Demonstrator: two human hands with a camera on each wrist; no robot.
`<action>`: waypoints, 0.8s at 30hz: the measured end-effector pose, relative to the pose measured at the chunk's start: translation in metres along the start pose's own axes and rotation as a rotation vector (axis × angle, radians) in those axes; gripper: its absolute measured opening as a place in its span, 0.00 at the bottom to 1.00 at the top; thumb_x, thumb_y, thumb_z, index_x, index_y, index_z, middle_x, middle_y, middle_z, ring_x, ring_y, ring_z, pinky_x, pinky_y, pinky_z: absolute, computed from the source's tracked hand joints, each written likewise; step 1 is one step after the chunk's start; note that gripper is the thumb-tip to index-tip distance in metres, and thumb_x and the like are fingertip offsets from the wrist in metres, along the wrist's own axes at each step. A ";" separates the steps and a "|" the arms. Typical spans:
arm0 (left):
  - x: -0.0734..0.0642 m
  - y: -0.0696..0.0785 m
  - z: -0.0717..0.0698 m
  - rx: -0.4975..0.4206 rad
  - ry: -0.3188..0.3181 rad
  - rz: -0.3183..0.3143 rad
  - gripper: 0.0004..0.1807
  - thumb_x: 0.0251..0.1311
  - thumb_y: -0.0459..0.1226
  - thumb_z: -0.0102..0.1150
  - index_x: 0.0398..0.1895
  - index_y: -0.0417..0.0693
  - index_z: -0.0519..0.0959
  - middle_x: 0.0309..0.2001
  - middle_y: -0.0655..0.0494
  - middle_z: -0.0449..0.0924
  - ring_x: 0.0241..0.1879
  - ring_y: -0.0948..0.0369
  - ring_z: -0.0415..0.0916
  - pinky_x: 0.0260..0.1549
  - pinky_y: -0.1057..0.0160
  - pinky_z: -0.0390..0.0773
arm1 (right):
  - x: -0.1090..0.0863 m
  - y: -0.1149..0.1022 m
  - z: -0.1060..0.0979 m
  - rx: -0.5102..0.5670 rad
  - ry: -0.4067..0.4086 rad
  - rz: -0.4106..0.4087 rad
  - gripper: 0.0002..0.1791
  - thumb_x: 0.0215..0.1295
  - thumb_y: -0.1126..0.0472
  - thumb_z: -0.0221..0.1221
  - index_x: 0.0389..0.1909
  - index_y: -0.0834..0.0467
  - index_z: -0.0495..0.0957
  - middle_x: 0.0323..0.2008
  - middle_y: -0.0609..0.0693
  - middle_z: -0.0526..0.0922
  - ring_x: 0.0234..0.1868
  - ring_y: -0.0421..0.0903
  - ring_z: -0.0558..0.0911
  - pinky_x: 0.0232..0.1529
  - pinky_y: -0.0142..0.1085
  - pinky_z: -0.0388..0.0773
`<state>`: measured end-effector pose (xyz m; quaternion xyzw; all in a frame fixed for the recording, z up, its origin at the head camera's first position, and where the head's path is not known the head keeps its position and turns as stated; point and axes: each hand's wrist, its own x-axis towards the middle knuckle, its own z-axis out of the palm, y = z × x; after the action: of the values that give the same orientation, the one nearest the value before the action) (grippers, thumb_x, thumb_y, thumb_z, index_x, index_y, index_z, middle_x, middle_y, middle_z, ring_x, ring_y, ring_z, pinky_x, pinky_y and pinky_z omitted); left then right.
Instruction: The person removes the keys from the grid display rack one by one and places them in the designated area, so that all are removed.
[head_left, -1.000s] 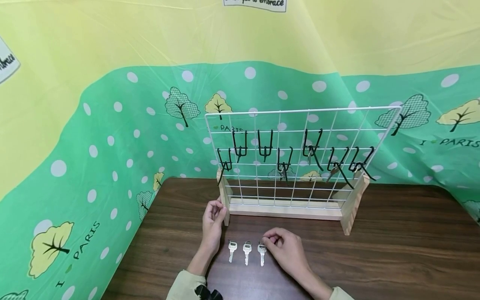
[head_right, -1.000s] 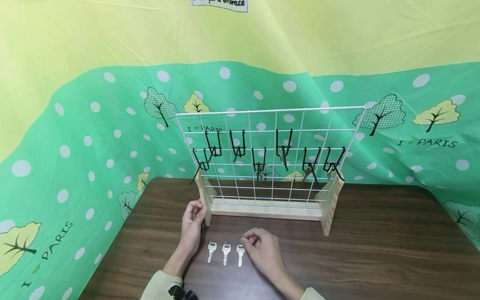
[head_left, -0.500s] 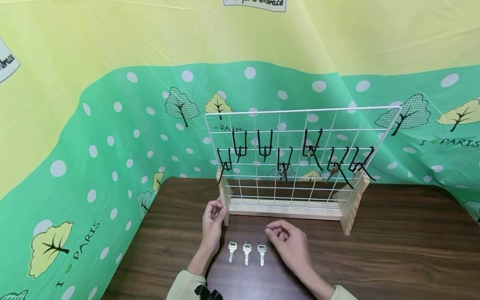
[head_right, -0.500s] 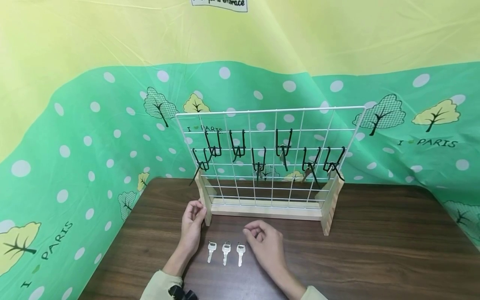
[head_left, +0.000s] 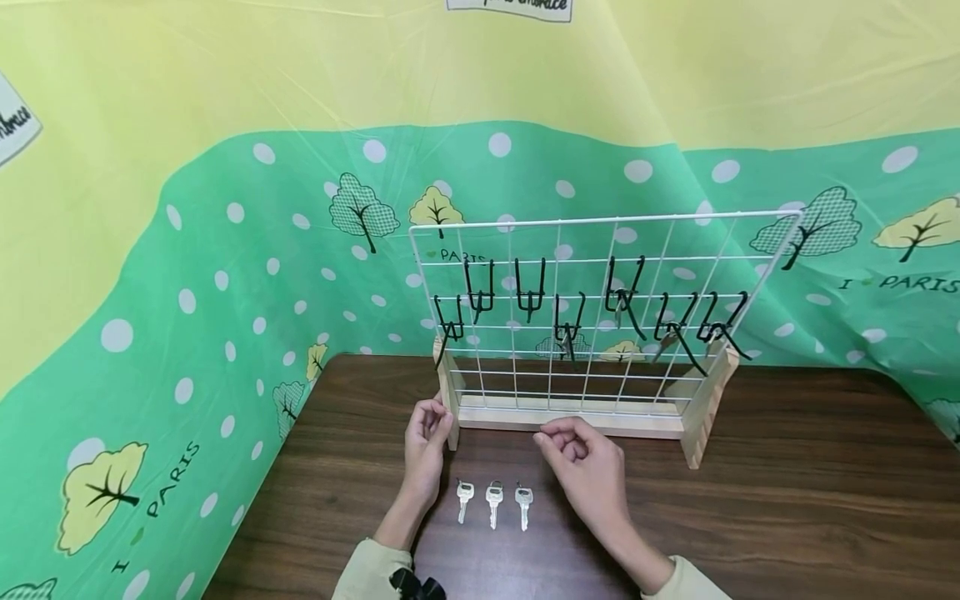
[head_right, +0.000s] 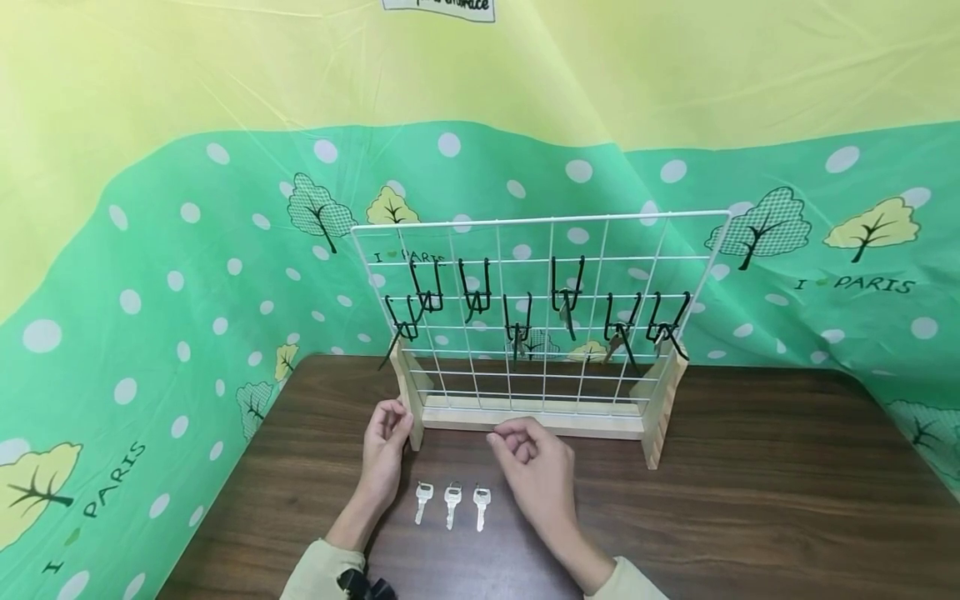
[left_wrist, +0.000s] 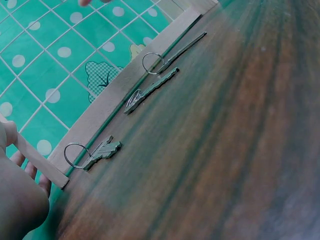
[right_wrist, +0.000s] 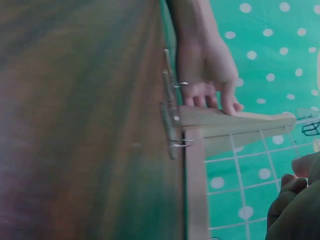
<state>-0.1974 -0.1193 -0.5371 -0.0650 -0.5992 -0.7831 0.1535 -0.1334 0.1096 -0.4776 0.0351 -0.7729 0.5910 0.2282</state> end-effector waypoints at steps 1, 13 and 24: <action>0.000 -0.001 0.000 0.001 -0.005 0.016 0.12 0.76 0.22 0.58 0.51 0.19 0.66 0.54 0.51 0.78 0.61 0.67 0.77 0.59 0.71 0.77 | 0.002 -0.002 0.000 0.004 0.008 -0.003 0.08 0.63 0.71 0.78 0.36 0.55 0.90 0.26 0.44 0.84 0.23 0.35 0.76 0.25 0.23 0.73; 0.000 -0.001 -0.001 -0.009 -0.017 0.032 0.12 0.77 0.25 0.60 0.50 0.22 0.68 0.49 0.58 0.77 0.58 0.66 0.77 0.58 0.72 0.77 | 0.022 -0.020 0.000 0.087 0.099 0.021 0.07 0.64 0.74 0.76 0.37 0.61 0.87 0.28 0.49 0.82 0.23 0.36 0.76 0.25 0.22 0.71; -0.001 0.001 0.000 -0.022 0.005 0.001 0.20 0.77 0.28 0.64 0.52 0.17 0.65 0.48 0.51 0.77 0.55 0.65 0.77 0.57 0.71 0.78 | 0.049 -0.039 0.001 0.144 0.225 -0.073 0.12 0.65 0.72 0.76 0.44 0.70 0.82 0.30 0.52 0.83 0.24 0.34 0.76 0.26 0.21 0.72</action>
<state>-0.1963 -0.1191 -0.5367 -0.0649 -0.5901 -0.7897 0.1545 -0.1654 0.1076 -0.4237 0.0131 -0.6963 0.6365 0.3315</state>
